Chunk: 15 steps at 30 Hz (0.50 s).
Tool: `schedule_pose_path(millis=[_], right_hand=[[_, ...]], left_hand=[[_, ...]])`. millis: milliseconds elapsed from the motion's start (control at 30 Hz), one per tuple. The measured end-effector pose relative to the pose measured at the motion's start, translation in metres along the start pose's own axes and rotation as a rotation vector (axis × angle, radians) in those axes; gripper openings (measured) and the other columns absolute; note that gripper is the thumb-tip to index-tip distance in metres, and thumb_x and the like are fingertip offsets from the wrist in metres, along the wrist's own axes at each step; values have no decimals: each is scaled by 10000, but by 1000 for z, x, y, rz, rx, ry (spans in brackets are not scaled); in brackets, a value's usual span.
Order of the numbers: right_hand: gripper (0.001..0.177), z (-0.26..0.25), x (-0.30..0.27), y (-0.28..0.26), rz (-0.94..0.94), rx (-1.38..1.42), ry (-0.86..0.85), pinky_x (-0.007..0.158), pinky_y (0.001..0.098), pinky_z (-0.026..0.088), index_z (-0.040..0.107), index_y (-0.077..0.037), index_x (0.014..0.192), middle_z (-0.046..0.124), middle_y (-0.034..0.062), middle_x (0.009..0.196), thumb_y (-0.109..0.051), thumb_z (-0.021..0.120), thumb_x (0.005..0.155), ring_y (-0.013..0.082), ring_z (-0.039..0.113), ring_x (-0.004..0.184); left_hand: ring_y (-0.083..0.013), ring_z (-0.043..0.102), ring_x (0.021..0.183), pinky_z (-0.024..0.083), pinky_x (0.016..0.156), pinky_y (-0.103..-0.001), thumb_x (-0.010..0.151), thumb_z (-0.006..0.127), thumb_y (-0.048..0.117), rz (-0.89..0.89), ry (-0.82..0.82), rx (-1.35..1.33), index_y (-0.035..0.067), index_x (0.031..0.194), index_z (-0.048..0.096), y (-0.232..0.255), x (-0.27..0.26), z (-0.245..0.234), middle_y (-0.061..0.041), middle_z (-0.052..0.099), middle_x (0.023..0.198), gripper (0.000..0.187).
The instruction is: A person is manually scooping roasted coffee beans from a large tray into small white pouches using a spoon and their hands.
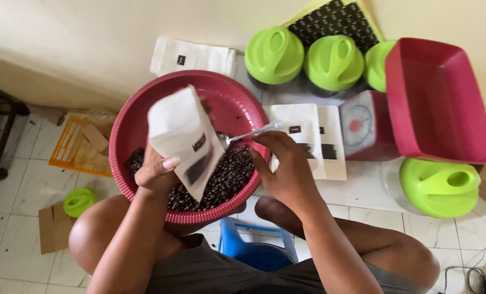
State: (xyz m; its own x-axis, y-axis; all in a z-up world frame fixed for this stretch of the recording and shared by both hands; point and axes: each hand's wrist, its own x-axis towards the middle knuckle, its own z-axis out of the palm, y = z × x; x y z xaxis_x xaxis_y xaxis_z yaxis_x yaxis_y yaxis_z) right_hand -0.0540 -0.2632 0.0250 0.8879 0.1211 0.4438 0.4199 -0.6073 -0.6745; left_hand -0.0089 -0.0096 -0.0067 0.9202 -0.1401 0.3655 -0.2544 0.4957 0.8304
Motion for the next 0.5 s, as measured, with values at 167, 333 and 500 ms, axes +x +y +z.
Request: schedule_pose_path(millis=[167, 333, 500], right_hand=[[258, 31, 1, 13, 82, -136, -329, 822, 487, 578, 724, -67, 1157, 722, 163, 1009, -195, 705, 933, 377, 720, 963], [498, 79, -2, 45, 146, -314, -678, 923, 538, 554, 630, -89, 1334, 651, 211, 1220, -327, 720, 906, 433, 657, 1146], [520, 97, 8, 41, 204, -447, -842, 949, 501, 562, 599, -116, 1369, 582, 189, 1267, -341, 722, 917, 406, 650, 1173]], left_hand=[[-419, 564, 1241, 470, 1093, -590, 548, 694, 111, 95, -31, 105, -45, 1565, 186, 17, 7, -42, -298, 484, 1361, 1147], [-428, 523, 1313, 424, 1135, -598, 516, 659, 29, 133, -27, 63, -59, 1583, 151, 16, 5, -43, -306, 456, 1407, 1185], [-270, 586, 1230, 469, 1063, -460, 560, 753, 71, 150, -88, 13, -27, 1523, 382, 26, 14, -20, -193, 602, 1313, 1036]])
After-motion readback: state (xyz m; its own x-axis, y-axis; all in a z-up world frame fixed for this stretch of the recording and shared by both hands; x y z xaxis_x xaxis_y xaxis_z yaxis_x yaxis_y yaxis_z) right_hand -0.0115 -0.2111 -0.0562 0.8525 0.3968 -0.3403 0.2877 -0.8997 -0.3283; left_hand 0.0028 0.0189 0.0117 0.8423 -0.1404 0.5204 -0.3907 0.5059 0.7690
